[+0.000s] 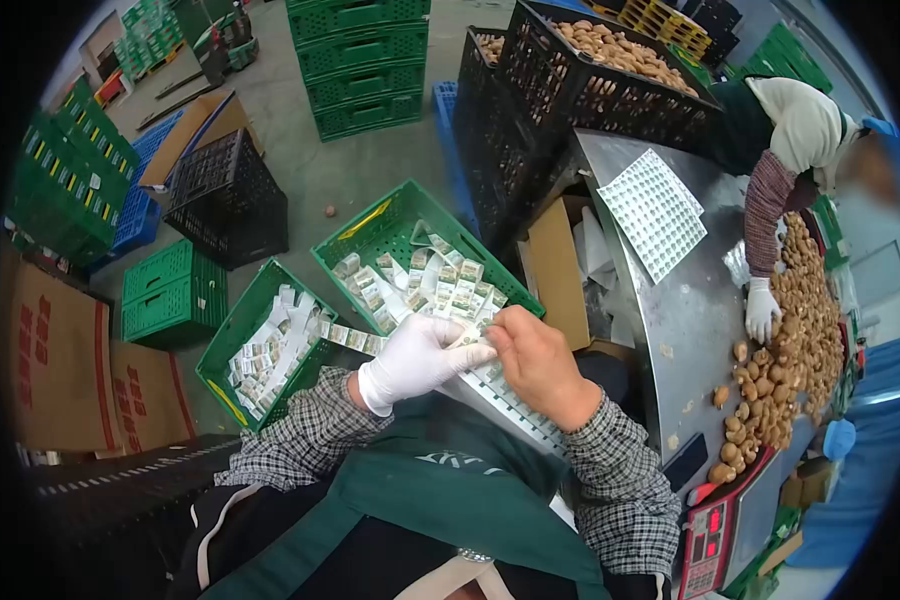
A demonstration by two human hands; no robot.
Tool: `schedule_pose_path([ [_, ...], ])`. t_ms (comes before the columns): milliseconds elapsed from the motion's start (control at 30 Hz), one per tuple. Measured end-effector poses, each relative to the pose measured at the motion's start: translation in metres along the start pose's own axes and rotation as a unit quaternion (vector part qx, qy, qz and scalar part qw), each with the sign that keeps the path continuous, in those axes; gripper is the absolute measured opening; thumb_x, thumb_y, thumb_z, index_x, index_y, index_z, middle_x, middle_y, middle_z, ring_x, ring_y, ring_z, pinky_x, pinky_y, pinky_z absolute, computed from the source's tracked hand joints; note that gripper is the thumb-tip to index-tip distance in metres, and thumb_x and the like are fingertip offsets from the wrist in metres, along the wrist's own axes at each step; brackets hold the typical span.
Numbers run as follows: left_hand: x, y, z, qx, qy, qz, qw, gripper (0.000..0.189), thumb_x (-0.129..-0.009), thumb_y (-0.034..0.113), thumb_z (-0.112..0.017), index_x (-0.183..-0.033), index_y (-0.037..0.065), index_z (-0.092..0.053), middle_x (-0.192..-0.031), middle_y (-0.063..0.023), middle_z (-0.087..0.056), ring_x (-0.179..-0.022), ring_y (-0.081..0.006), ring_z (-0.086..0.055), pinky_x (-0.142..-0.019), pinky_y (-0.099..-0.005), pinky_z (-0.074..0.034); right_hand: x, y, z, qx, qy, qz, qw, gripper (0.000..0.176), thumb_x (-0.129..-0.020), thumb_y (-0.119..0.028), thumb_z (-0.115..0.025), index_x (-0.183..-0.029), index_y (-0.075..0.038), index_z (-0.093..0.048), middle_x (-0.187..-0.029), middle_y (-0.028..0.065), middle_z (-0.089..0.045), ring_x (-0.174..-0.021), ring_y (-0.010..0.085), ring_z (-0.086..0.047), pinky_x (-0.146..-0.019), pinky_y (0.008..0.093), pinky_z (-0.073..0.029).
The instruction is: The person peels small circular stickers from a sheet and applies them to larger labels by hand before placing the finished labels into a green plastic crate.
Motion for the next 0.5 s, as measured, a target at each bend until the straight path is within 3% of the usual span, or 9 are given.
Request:
schedule_pose_path([
  [67,0.0,0.006,0.001,-0.031,0.01,-0.031,0.999,0.012,-0.082,0.015,-0.066,-0.089,0.005,-0.069,-0.082,-0.0027,-0.064,-0.068,-0.0088,-0.055,-0.062,-0.024,-0.045,-0.002,-0.001,0.018,0.025,0.045,0.008,0.999,0.011,-0.092,-0.016,-0.052,-0.097,-0.006,-0.052,-0.082,0.003,-0.06,-0.072,0.0193,-0.058,-0.066,0.0286,-0.046],
  [167,0.003,0.024,0.005,-0.097,0.031,-0.124,0.987,0.012,-0.079,0.01,-0.065,-0.09,0.005,-0.067,-0.08,-0.0041,-0.062,-0.069,-0.0114,-0.057,-0.063,-0.0244,-0.046,-0.008,0.026,0.04,-0.218,0.047,-0.099,0.97,0.014,-0.092,-0.014,-0.049,-0.098,-0.002,-0.049,-0.084,0.0032,-0.057,-0.071,0.0099,-0.053,-0.063,0.0268,-0.045],
  [200,0.004,0.031,0.004,-0.105,0.033,-0.166,0.98,0.014,-0.079,0.008,-0.064,-0.092,0.004,-0.066,-0.082,-0.0055,-0.061,-0.072,-0.0139,-0.057,-0.067,-0.0256,-0.046,-0.01,0.023,0.037,-0.305,0.037,-0.085,0.948,0.014,-0.091,-0.009,-0.048,-0.102,0.001,-0.048,-0.085,0.0016,-0.053,-0.074,0.005,-0.047,-0.065,0.0211,-0.042],
  [300,0.011,0.046,0.0,-0.128,0.039,-0.288,0.948,0.021,-0.076,0.001,-0.062,-0.097,0.003,-0.062,-0.089,-0.0094,-0.059,-0.083,-0.0213,-0.06,-0.076,-0.0292,-0.047,-0.006,0.015,0.018,-0.368,0.003,-0.082,0.926,0.02,-0.09,-0.006,-0.049,-0.109,0.001,-0.046,-0.089,0.002,-0.054,-0.077,0.0043,-0.047,-0.067,0.0202,-0.041],
  [333,0.01,0.042,-0.002,-0.148,0.014,-0.251,0.956,0.025,-0.073,-0.002,-0.059,-0.097,0.002,-0.06,-0.099,-0.0129,-0.057,-0.092,-0.025,-0.058,-0.081,-0.0321,-0.046,-0.004,0.017,0.015,-0.31,-0.035,-0.118,0.943,0.027,-0.087,-0.003,-0.05,-0.114,0.0,-0.044,-0.091,0.0024,-0.053,-0.076,0.0049,-0.049,-0.065,0.0216,-0.042],
  [433,0.012,0.048,-0.002,-0.148,0.046,-0.285,0.946,0.026,-0.07,-0.003,-0.058,-0.095,0.002,-0.06,-0.105,-0.0149,-0.056,-0.096,-0.029,-0.057,-0.082,-0.0332,-0.046,-0.003,0.013,0.012,-0.281,-0.021,-0.096,0.955,0.034,-0.084,-0.002,-0.054,-0.116,0.0,-0.043,-0.09,0.0054,-0.054,-0.073,0.0109,-0.054,-0.063,0.0254,-0.044],
  [500,0.013,0.051,-0.001,-0.155,0.063,-0.276,0.946,0.024,-0.07,-0.004,-0.058,-0.093,0.002,-0.06,-0.107,-0.0159,-0.054,-0.099,-0.0315,-0.055,-0.084,-0.0343,-0.045,-0.005,0.002,0.008,-0.194,-0.021,-0.053,0.979,0.039,-0.081,-0.001,-0.056,-0.118,0.0,-0.043,-0.091,0.008,-0.055,-0.072,0.0168,-0.056,-0.062,0.0284,-0.045],
])
Point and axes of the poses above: each hand's wrist, its own x-axis away from the middle knuckle, its own z-axis out of the back of the hand, y = z × x, the point moved 10 cm from there along -x, towards the middle knuckle
